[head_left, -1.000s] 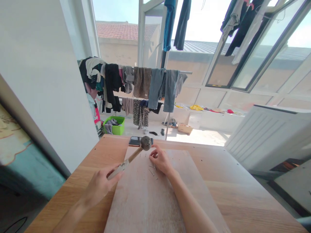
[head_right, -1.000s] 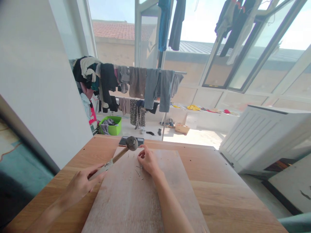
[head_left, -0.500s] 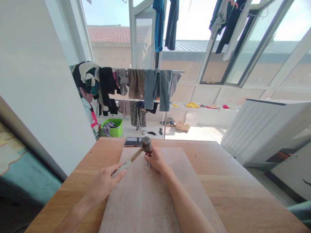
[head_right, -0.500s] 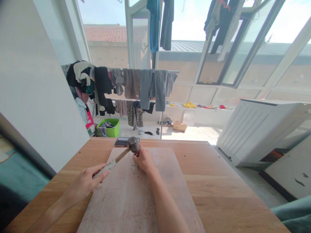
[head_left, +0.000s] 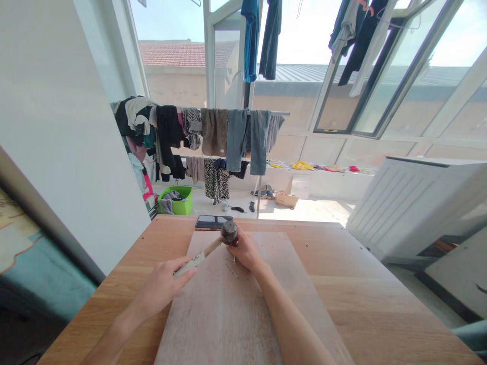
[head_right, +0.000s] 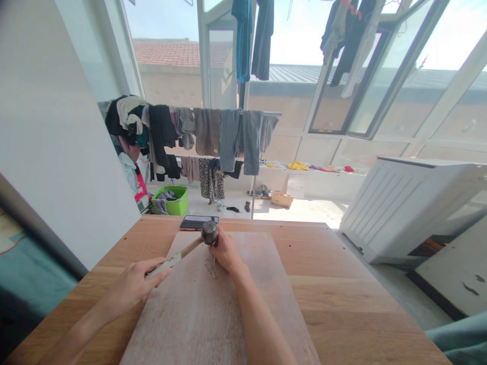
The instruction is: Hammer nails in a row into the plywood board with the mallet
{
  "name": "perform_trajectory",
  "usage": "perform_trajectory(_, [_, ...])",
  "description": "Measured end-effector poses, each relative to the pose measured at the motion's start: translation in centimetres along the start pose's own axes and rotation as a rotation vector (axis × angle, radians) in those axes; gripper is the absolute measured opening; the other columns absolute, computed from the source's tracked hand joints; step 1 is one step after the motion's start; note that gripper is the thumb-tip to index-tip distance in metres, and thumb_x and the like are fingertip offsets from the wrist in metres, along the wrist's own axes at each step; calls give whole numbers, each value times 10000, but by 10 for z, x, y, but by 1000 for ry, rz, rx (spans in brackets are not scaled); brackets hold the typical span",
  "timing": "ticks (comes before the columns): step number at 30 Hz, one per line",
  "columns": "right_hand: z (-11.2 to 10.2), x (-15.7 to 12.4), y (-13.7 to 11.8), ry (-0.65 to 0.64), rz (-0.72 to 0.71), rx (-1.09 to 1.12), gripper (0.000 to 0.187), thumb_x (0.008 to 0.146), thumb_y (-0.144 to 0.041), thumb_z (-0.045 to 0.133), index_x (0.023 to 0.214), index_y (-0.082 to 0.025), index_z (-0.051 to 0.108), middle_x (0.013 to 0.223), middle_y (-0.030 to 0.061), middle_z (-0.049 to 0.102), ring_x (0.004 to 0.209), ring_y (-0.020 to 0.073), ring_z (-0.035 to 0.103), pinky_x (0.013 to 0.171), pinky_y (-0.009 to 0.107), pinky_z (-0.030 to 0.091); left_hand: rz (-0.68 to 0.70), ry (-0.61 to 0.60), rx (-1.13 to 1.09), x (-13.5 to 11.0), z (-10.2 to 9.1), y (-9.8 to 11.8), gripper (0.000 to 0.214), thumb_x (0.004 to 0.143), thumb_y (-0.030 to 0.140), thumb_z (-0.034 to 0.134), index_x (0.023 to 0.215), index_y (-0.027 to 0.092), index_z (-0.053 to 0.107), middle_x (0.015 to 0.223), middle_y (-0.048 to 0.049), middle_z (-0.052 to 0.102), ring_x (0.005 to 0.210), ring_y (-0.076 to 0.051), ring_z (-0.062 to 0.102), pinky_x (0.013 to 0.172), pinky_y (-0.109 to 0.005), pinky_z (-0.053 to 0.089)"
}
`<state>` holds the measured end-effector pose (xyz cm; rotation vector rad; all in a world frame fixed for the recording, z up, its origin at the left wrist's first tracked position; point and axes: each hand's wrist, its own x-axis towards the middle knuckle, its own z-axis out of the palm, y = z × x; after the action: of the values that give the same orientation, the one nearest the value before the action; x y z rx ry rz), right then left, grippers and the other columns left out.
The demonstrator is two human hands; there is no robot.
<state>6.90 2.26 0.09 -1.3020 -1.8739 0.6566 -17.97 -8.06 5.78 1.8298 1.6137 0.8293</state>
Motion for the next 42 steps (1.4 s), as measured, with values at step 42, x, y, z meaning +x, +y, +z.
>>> perform_trajectory(42, [-15,3,2,-307,190,-286,335,978,-347,638,1276,-197,617,1299,96,630,1073,239,659,894,442,573,-9,284,-688,-7,33,-23,412,934,634,526,886,235,433,602,109,402,371,-52,319,339,-161,279])
